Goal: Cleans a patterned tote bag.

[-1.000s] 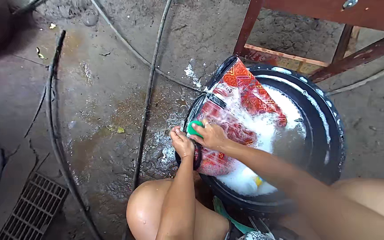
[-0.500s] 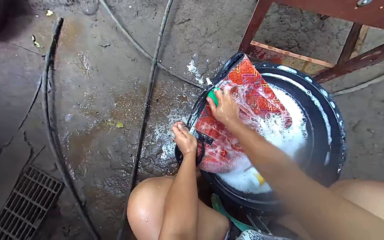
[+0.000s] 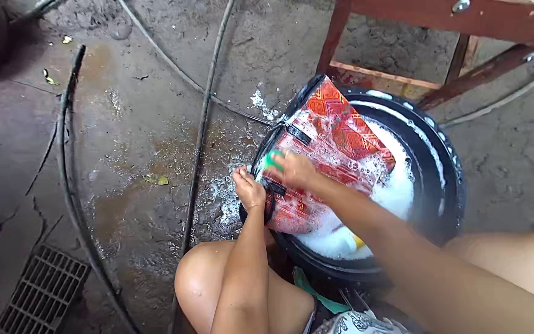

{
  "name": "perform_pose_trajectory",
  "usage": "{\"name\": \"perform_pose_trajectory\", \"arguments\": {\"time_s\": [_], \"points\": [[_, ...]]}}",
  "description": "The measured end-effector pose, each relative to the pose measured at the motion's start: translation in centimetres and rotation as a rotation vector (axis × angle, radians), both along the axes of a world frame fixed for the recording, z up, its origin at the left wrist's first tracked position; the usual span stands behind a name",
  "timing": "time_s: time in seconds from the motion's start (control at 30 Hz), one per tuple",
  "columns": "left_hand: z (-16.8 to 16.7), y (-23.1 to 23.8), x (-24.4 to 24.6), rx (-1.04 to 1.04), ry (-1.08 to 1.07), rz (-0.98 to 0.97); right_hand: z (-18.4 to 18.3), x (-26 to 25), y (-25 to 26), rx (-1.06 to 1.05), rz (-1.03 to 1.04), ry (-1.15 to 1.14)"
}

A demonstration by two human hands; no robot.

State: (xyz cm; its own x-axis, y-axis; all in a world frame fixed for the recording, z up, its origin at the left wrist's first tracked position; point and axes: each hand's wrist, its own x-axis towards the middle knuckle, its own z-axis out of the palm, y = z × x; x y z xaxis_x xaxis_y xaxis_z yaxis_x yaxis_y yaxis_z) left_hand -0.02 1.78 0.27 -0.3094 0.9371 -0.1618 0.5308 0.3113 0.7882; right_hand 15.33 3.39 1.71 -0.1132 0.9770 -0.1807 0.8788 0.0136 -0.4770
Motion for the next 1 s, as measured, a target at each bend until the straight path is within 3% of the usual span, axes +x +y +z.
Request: {"name": "perform_pose_trajectory", "arguments": {"time_s": [0.07,0.13,0.27,0.37,0.47,0.57,0.63,0.7,0.77,0.93,1.0], "points": [[0.0,-0.3,0.2,-0.010,0.032,-0.022,1.0,5.2,3.3,-0.119,-0.327,-0.076],[0.1,-0.2,-0.1,0.007,0.033,-0.019,1.7,10.7,3.0,-0.069,-0.551,-0.088],[0.0,0.1,0.0,0.019,0.033,-0.023,-0.8,19.1,-9.9,0.013,-0.979,-0.042],[-0.3,0.4,-0.1,0.072,0.045,-0.074,-4.9,18.2,-18.2,-0.137,-1.288,-0.026],[-0.5,0.1,-0.9,0.042,0.074,-0.202,-7.6,14.9,-20.6,-0.355,-1.361,0.037],[0.5,0.1,-0.7,-0.057,0.087,-0.280,-8.8,16.1,-19.9,-0.613,-1.221,0.194],[0.9,-0.2,-0.5,-0.117,0.119,-0.310,-7.5,17.6,-18.4,-0.597,-1.272,0.216],[1.0,-0.6,-0.3,-0.147,0.167,-0.302,-5.8,16.7,-16.5,-0.326,-1.456,0.252],[1.0,-0.4,-0.1,-0.124,0.211,-0.319,-4.7,13.1,-14.8,0.025,-1.351,0.412],[0.8,-0.3,-0.2,-0.077,0.192,-0.269,-0.2,-3.4,-7.0,0.092,-0.521,0.496],[1.9,-0.3,0.1,-0.130,0.131,-0.172,0.2,-6.2,-4.8,0.164,-0.263,0.447]]}}
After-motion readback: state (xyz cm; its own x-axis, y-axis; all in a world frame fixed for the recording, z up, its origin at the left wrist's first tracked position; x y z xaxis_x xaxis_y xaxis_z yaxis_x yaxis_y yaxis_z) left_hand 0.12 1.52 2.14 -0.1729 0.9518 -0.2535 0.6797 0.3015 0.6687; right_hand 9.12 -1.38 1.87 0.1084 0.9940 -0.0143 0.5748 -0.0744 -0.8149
